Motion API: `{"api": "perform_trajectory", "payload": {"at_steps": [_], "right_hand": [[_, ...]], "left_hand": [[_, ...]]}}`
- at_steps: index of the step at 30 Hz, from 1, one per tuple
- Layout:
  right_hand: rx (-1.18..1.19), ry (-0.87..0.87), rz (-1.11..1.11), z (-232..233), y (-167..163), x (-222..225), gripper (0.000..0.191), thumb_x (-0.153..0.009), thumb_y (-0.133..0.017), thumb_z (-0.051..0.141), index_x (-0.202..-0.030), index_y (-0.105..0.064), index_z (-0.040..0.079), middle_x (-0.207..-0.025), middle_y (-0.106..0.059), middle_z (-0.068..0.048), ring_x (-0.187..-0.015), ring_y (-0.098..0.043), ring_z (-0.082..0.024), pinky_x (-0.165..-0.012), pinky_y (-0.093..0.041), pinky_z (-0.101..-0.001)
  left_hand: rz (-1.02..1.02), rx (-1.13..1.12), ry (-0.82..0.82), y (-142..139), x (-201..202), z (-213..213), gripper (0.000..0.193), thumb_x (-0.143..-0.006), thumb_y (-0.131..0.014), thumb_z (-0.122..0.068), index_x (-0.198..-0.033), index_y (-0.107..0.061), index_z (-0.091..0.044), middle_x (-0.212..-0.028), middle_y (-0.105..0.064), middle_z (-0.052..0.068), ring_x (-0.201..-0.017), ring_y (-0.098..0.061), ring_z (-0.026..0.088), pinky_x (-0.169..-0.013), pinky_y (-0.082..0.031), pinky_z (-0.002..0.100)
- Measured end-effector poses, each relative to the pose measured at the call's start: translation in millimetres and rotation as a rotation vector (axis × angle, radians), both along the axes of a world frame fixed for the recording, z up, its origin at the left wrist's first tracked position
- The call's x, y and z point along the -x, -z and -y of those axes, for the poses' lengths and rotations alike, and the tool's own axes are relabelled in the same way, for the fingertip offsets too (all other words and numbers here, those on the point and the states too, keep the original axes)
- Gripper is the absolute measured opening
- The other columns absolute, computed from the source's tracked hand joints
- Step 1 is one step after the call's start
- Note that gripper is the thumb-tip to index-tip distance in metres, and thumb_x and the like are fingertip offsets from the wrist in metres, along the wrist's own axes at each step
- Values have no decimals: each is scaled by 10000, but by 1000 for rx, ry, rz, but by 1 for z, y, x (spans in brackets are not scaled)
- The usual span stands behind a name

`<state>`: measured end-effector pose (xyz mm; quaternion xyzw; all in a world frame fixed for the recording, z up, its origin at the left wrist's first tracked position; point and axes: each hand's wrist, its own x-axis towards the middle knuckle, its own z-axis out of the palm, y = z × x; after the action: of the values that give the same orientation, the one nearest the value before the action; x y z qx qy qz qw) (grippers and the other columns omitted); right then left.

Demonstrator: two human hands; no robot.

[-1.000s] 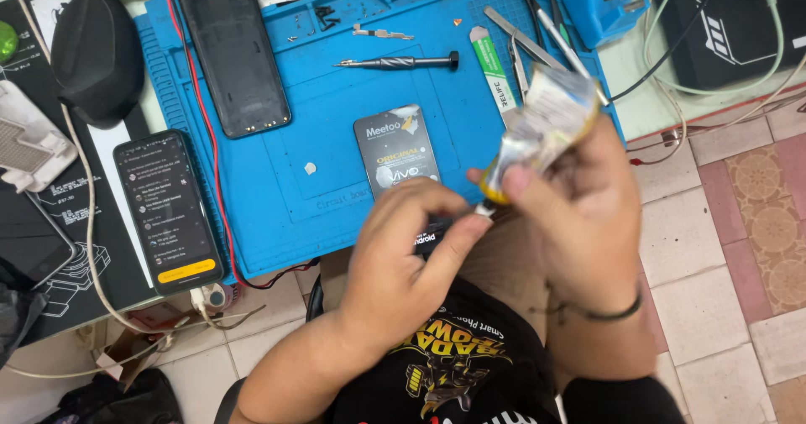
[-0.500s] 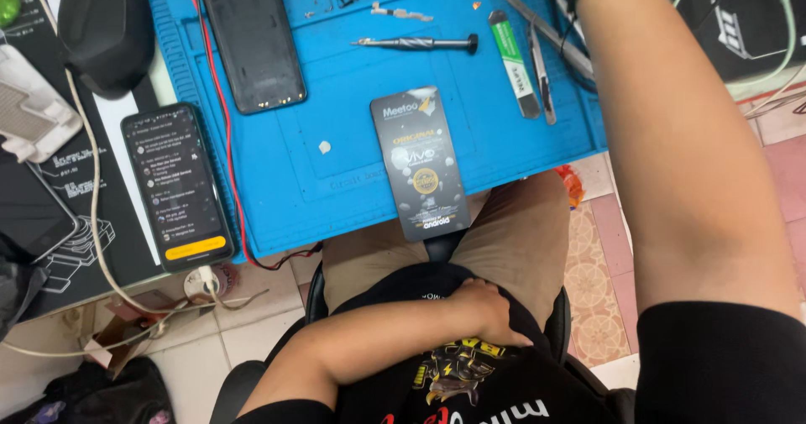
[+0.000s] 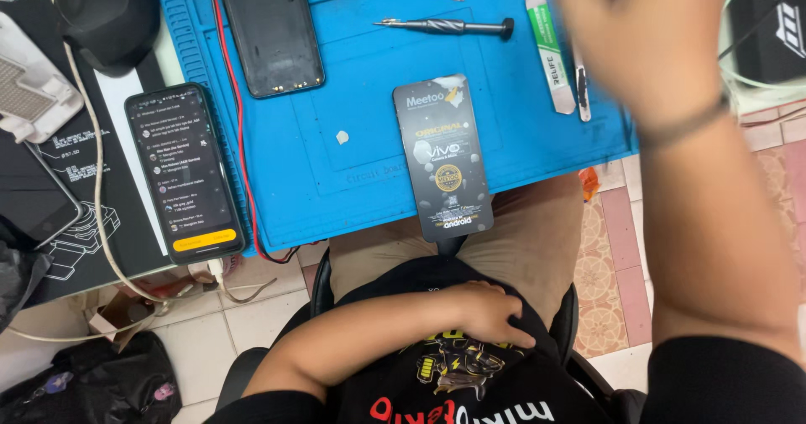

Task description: The person peels the protective film off a replacement battery, powers on the phone and taps the screen to test it, then pries open the back cover and removes the old battery from the phone body.

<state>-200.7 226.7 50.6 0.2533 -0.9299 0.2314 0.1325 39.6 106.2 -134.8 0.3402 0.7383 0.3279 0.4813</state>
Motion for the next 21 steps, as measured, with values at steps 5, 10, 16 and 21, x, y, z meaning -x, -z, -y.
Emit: {"api": "perform_trajectory", "payload": {"at_steps": [5, 10, 16, 21], "right_hand": [[300, 79, 540, 2, 20, -116, 183, -906, -782, 164, -944, -667, 27, -790, -694, -44, -690, -631, -85, -628, -518, -253], [758, 114, 777, 28, 49, -159, 264, -913, -761, 43, -1002, -517, -6, -954, -698, -81, -853, -704, -85, -724, -598, -230], [1136, 243, 928, 35, 72, -162, 384, -891, -707, -5, -1186, -463, 15, -902, -711, -87, -800, -714, -124, -662, -589, -244], [1146, 174, 974, 27, 62, -163, 378, -918, -705, -35, -1274, -588, -80, -1064, -750, -118, -928, -705, -124, -780, -566, -237]], "left_hand": [[393, -339, -602, -18, 16, 84, 618, -854, -775, -417, -1308, -652, -15, -1232, -714, 159, -1129, -675, 246, -968, -533, 365], [619, -708, -972, -35, 30, 130, 558, -925, -709, -255, -1389, -572, 23, -1303, -658, 118, -1222, -613, 209, -1040, -493, 375], [657, -984, -1078, -57, 28, 121, 541, -1082, -485, -328, -1395, -565, 106, -1355, -646, 236, -1259, -629, 300, -1092, -481, 434], [673, -1079, -1132, -78, 16, 103, 578, -1102, -419, -374, -1461, -455, 78, -1362, -620, 230, -1262, -619, 321, -1083, -497, 484]]}}
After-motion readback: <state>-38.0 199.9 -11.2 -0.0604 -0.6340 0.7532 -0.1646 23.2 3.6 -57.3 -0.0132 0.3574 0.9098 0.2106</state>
